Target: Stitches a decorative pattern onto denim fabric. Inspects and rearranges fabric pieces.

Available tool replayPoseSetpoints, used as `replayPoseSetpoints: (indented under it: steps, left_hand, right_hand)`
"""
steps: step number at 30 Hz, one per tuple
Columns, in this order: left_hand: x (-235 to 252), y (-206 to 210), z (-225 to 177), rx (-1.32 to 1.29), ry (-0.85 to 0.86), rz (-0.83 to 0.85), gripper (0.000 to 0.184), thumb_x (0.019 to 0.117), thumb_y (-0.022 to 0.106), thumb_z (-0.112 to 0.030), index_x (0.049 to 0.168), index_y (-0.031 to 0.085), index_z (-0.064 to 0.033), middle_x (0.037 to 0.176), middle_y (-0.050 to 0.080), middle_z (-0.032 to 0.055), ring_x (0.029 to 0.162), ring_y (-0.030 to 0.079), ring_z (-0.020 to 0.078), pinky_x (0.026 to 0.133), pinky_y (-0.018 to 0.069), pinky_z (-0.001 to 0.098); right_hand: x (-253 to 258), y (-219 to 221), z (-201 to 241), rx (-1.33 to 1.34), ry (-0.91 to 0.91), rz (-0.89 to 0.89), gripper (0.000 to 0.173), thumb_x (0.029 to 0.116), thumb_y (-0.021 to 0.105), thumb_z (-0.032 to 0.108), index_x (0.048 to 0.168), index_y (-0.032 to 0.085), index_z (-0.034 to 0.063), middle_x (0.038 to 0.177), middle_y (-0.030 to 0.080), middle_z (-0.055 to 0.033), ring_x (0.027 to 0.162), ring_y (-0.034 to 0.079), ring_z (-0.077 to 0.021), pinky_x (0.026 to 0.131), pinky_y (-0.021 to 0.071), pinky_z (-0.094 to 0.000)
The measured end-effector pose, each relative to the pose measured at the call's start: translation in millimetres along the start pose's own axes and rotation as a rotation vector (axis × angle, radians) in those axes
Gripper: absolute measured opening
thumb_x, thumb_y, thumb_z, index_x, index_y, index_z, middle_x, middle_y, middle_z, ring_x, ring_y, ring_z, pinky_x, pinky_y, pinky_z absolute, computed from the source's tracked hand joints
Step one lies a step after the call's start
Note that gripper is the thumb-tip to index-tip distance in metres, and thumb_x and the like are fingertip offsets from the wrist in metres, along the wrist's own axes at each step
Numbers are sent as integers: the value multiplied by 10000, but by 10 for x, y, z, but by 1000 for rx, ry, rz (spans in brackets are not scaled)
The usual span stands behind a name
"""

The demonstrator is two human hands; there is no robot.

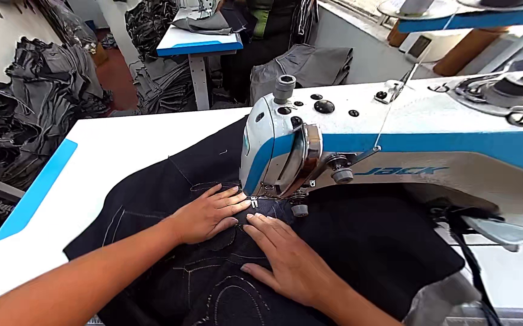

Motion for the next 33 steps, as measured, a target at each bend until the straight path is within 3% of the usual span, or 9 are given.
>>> replayPoseSetpoints:
  steps: [7, 12, 15, 17, 19, 21, 23, 26, 33]
  left_hand:
    - [-21, 114, -375, 65, -343, -133, 492, 1099, 346, -343, 1495, 538, -124, 1564, 502, 44, 1505, 380, 278, 1210, 264, 608]
    - [20, 162, -470, 63, -450, -169, 482, 1093, 376, -332, 1472, 555, -94, 1556, 509, 73, 1499, 385, 320, 1190, 269, 636]
    - [61, 25, -343, 79, -352, -22, 470, 1095, 410, -350, 1477, 556, -118, 1537, 530, 69, 1469, 429, 312, 1161, 344, 601]
    - [86, -100, -205, 123, -131, 82, 462, 1076, 458, -355, 1448, 589, -113, 1483, 581, 73, 1409, 500, 291, 1132, 401, 535]
    - [57, -128, -43, 140, 172, 116, 503, 1070, 445, -387, 1452, 574, -85, 1494, 569, 86, 1432, 480, 251, 1190, 349, 494]
    - [34, -75, 94, 87, 337, 164, 581, 1087, 369, -411, 1524, 469, -41, 1585, 460, 124, 1511, 370, 254, 1248, 250, 498]
    - [12, -18, 149, 20, 342, 167, 613, 1090, 335, -428, 1548, 424, -30, 1616, 413, 130, 1538, 317, 248, 1268, 205, 496]
    - [-32, -3, 101, 5, 269, 114, 609, 1088, 352, -441, 1536, 450, -41, 1600, 441, 120, 1528, 339, 236, 1266, 223, 489]
    - [-68, 60, -110, 30, 70, 13, 623, 1078, 380, -472, 1527, 467, -50, 1599, 443, 115, 1523, 351, 232, 1258, 238, 494]
  right_hand:
    - [51, -136, -535, 115, -330, 126, 648, 1000, 441, 620, 1351, 638, 112, 1460, 598, -59, 1396, 517, -203, 1164, 398, -410]
    - [145, -174, -750, 72, -498, 164, 683, 1015, 356, 651, 1374, 629, 138, 1447, 612, -42, 1379, 536, -202, 1172, 387, -399]
    - [166, -353, -514, -69, -343, 169, 592, 1005, 451, 603, 1313, 676, 150, 1404, 643, -36, 1344, 567, -204, 1142, 423, -416]
    - [132, -513, -72, -58, -118, 129, 435, 983, 612, 419, 1210, 714, 63, 1328, 665, -145, 1297, 604, -314, 1092, 482, -506]
    - [72, -505, 393, 46, 99, 42, 425, 986, 604, 390, 1184, 713, 30, 1303, 674, -179, 1270, 623, -349, 1061, 502, -525]
    - [37, -269, 651, 99, 255, -20, 588, 976, 592, 485, 1269, 665, -20, 1399, 618, -216, 1332, 577, -385, 1108, 448, -566]
    - [-19, 40, 649, 1, 312, -56, 742, 975, 510, 586, 1372, 605, -34, 1466, 571, -206, 1391, 525, -368, 1150, 383, -591]
    - [-113, 152, 505, -78, 249, -66, 726, 1016, 401, 575, 1409, 580, -8, 1478, 574, -160, 1417, 504, -318, 1163, 367, -575]
    - [-241, -7, 150, 4, 23, -19, 588, 1028, 433, 482, 1409, 589, 62, 1488, 573, -105, 1452, 465, -252, 1198, 354, -504]
Point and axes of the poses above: each hand's wrist, its own x-axis towards the middle knuckle, its own y-axis out of the palm, z = x × y, the point moved 6 cm from there along x, towards the middle knuckle
